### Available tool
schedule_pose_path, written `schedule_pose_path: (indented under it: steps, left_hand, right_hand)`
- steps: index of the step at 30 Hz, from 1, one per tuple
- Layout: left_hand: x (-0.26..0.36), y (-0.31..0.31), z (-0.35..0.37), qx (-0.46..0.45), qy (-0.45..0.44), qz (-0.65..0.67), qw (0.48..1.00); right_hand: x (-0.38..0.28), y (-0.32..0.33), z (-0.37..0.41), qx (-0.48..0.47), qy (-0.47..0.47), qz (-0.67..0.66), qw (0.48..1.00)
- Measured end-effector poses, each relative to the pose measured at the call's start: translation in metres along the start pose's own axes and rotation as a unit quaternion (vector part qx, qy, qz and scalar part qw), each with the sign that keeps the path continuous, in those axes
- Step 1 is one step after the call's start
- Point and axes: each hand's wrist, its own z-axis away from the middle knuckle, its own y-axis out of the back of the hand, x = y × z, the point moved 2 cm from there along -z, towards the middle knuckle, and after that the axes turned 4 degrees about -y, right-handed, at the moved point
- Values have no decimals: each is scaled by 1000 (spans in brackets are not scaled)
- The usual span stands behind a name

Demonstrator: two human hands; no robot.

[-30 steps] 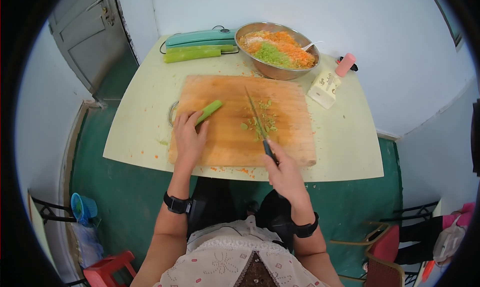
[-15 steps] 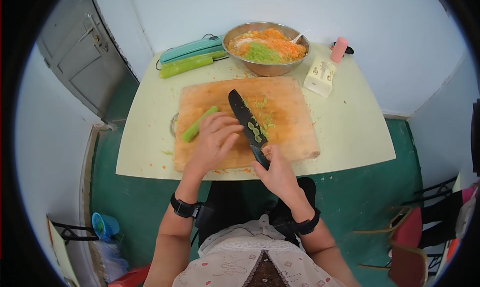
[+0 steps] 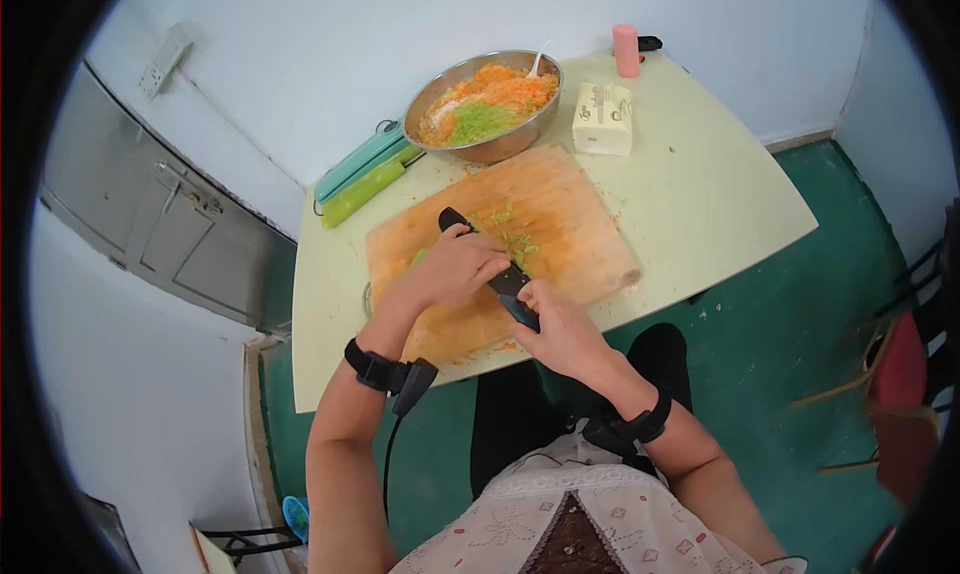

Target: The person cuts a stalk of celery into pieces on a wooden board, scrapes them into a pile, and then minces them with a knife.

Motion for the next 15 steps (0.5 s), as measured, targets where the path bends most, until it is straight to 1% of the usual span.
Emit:
schedule_pose_path:
  steps: [1,4,7,10,13,15]
  left_hand:
    - [-4,0,-4,0,-4,-13,1000]
    - [-18,6,-12,53,-13,24,998]
    - [-15,23,-7,105,-27,50,993]
    - [-9,36,0,-25,7,15,1000]
    - [-14,22,11,30,-1,8,1000]
    - [-5,21,8,26,-5,-16,1000]
  right_hand:
    - [-1,1,1,-1,-3,7,1000]
    - [2,3,2,-5,-6,-13,1000]
    - [5,1,3,11,15,1,1000]
    - [3,5,4,-1,3,0,1000]
    - [6,3,3,21,26,-9,999]
    - [6,0,2,19,24,1,1000]
